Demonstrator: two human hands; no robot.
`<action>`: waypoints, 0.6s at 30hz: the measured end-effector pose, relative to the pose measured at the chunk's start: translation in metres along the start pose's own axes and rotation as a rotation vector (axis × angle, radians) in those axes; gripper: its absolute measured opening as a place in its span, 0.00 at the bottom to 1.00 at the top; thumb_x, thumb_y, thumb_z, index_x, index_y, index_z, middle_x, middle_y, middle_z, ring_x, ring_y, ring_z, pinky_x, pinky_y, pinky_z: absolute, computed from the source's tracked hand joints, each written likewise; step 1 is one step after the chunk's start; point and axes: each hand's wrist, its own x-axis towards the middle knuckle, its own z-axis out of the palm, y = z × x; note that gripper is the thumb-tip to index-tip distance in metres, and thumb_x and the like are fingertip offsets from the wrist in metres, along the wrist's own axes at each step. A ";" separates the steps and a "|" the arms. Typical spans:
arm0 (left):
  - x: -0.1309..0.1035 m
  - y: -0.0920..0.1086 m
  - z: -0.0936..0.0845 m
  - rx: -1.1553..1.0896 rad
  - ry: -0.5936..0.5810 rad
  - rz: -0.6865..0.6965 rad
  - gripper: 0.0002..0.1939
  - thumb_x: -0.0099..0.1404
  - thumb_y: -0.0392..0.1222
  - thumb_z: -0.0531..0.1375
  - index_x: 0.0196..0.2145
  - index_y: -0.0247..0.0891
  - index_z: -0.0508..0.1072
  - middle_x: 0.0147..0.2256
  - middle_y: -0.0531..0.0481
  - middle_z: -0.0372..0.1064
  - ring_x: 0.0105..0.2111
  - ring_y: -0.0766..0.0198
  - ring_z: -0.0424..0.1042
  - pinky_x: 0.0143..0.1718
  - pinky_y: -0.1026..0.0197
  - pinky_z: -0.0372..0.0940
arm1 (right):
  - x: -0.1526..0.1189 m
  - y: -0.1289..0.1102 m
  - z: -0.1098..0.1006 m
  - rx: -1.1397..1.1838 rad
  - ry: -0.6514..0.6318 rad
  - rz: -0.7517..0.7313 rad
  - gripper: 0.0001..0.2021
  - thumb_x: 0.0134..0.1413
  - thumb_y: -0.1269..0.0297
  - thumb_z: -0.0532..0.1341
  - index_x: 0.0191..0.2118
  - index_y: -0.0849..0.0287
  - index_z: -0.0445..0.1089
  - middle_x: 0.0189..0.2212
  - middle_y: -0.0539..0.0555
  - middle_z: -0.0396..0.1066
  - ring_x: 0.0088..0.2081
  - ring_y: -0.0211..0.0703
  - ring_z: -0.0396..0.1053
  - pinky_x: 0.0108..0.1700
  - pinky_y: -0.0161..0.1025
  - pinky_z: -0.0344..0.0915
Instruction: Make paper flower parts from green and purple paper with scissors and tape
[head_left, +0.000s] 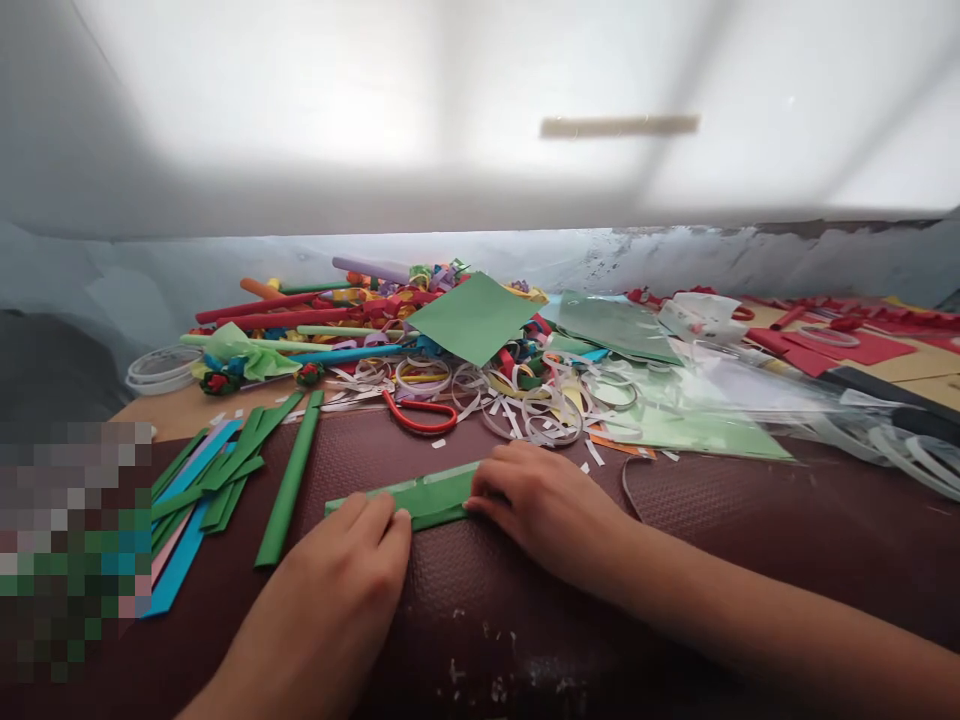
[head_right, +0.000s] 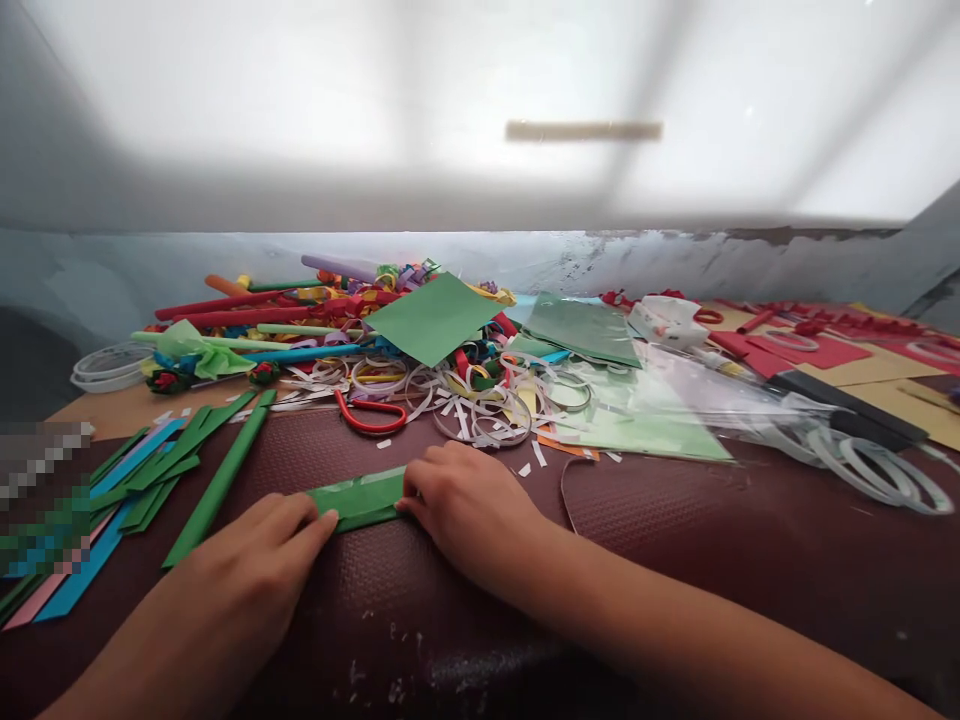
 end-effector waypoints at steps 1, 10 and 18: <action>-0.005 0.003 0.004 0.075 0.062 0.047 0.24 0.59 0.22 0.47 0.42 0.29 0.80 0.36 0.38 0.78 0.37 0.48 0.79 0.38 0.48 0.75 | -0.004 -0.002 0.003 -0.069 0.013 -0.045 0.05 0.62 0.70 0.64 0.34 0.62 0.75 0.33 0.56 0.75 0.37 0.47 0.70 0.41 0.43 0.67; -0.052 0.005 0.050 -0.008 0.330 -0.027 0.22 0.71 0.39 0.54 0.58 0.25 0.68 0.56 0.36 0.74 0.53 0.53 0.76 0.54 0.55 0.71 | -0.038 -0.002 0.023 -0.246 0.184 -0.264 0.16 0.69 0.67 0.56 0.53 0.74 0.73 0.50 0.65 0.76 0.51 0.55 0.72 0.52 0.47 0.72; -0.017 -0.005 0.009 0.023 0.084 0.009 0.10 0.67 0.32 0.55 0.38 0.40 0.75 0.32 0.49 0.76 0.31 0.54 0.75 0.31 0.53 0.70 | -0.005 0.018 -0.002 0.085 0.034 -0.113 0.02 0.61 0.69 0.66 0.36 0.60 0.78 0.36 0.53 0.74 0.38 0.42 0.72 0.43 0.38 0.68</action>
